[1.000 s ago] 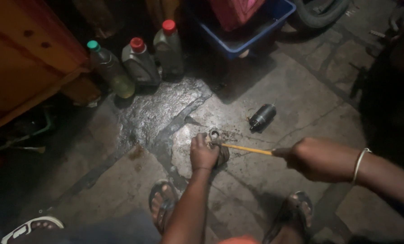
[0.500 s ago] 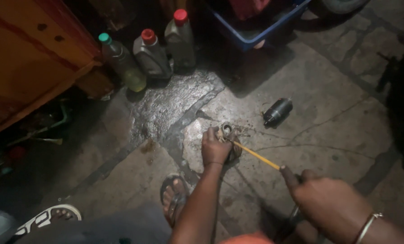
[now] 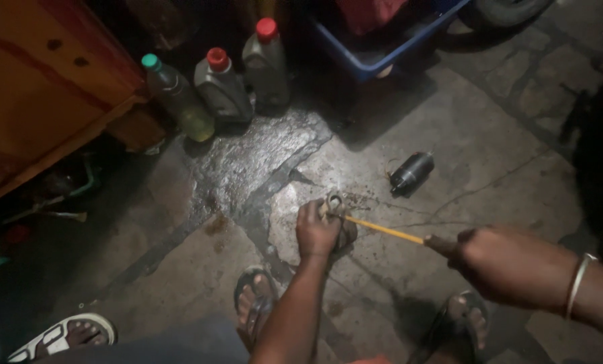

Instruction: Cleaning and repairing a motorcycle engine cylinder head on the floor using a screwdriver.

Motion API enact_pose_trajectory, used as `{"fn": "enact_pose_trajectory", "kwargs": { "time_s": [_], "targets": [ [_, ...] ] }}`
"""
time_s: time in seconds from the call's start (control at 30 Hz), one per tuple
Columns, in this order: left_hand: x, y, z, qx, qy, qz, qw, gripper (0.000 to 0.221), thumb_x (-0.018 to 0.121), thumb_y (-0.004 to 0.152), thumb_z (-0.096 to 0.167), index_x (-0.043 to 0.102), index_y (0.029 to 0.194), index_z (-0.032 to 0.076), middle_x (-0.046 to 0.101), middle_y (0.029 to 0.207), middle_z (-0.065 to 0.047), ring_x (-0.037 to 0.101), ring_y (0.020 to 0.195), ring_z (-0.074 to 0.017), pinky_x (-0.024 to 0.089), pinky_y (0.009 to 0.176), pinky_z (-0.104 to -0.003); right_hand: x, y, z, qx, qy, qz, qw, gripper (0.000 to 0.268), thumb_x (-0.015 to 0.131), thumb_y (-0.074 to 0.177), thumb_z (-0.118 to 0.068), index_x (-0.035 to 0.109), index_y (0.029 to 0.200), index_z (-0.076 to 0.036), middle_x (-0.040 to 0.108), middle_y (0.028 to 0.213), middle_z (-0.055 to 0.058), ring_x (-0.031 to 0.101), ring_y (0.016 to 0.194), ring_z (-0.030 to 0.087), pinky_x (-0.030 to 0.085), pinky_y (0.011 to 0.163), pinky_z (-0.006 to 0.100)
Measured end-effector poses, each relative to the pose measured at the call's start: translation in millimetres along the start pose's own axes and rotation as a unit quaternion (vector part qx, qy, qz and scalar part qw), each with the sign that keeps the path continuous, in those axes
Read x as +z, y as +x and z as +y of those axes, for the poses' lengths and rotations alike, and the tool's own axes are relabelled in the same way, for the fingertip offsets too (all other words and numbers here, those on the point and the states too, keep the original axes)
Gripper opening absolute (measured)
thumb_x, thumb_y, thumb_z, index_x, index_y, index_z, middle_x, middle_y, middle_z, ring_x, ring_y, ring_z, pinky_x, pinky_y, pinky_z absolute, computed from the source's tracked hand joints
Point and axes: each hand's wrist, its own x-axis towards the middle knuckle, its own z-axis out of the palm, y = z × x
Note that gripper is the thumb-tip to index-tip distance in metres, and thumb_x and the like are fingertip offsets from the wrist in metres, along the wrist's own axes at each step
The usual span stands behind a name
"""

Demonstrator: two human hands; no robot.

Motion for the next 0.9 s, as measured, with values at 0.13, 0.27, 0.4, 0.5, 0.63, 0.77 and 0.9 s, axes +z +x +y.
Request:
{"fn": "enact_pose_trajectory", "kwargs": {
  "time_s": [0.13,0.27,0.4,0.5,0.63,0.77,0.9],
  "targets": [
    [-8.0,1.9,13.0,-0.010,0.015,-0.002,1.000,0.050,0.091,0.071,0.037,0.068,0.105,0.008,0.068,0.102,-0.018,0.067,0.092,-0.0390,0.056,0.080,-0.047,18.1,10.9,25.5,-0.001,0.074,0.035,0.997,0.030,0.062,0.093,-0.018,0.071,0.122,-0.021,0.075,0.085,0.002,0.073,0.074,0.017,0.061,0.071,0.036],
    [-10.2,5.8,21.7,-0.042,0.022,-0.031,0.998,0.051,0.091,0.072,0.039,0.067,0.106,0.008,0.068,0.101,-0.016,0.067,0.091,-0.0361,0.056,0.081,-0.046,56.5,18.9,40.1,-0.095,0.143,0.150,0.974,0.054,0.067,0.092,-0.020,0.059,0.144,-0.020,0.077,0.082,0.002,0.073,0.067,0.015,0.060,0.067,0.032],
    [-13.7,9.5,27.7,-0.047,0.021,-0.033,0.998,0.060,0.093,0.060,0.035,0.067,0.107,0.008,0.067,0.103,-0.016,0.067,0.092,-0.0359,0.056,0.081,-0.045,20.4,-11.4,-4.9,0.044,0.018,-0.013,0.999,0.052,0.058,0.101,-0.025,0.045,0.151,-0.028,0.068,0.100,0.001,0.070,0.078,0.013,0.062,0.067,0.029],
    [-4.5,9.2,20.8,-0.064,0.025,-0.053,0.996,0.059,0.092,0.061,0.035,0.068,0.109,0.010,0.068,0.104,-0.015,0.068,0.092,-0.0343,0.057,0.082,-0.044,51.2,-0.9,-7.1,0.064,0.023,-0.017,0.998,0.074,0.060,0.097,-0.020,0.029,0.164,-0.027,0.068,0.103,0.004,0.072,0.080,0.016,0.062,0.068,0.030],
    [9.7,7.6,12.1,0.019,0.037,-0.015,0.999,0.055,0.090,0.069,0.042,0.069,0.108,0.010,0.069,0.109,-0.015,0.066,0.101,-0.0355,0.056,0.086,-0.045,98.5,23.8,-12.5,-0.014,-0.039,0.015,0.999,0.046,0.074,0.081,-0.028,0.069,0.125,-0.016,0.067,0.108,0.011,0.074,0.088,0.023,0.064,0.065,0.033],
    [5.1,7.4,27.3,0.081,0.069,-0.031,0.994,0.061,0.092,0.066,0.045,0.070,0.109,0.008,0.067,0.108,-0.020,0.063,0.103,-0.0402,0.052,0.090,-0.048,26.0,-19.3,-68.7,0.101,-0.023,-0.055,0.993,0.041,0.045,0.107,-0.019,0.047,0.147,-0.012,0.066,0.109,0.016,0.077,0.093,0.028,0.065,0.074,0.035],
    [6.0,11.0,20.8,0.029,0.087,-0.037,0.995,0.058,0.089,0.064,0.039,0.069,0.110,0.009,0.068,0.109,-0.017,0.062,0.104,-0.0398,0.052,0.091,-0.047,22.8,-9.7,-55.3,0.033,-0.044,0.000,0.998,0.040,0.053,0.099,-0.013,0.052,0.138,-0.004,0.068,0.109,0.015,0.076,0.093,0.030,0.064,0.075,0.037]
  ]
}}
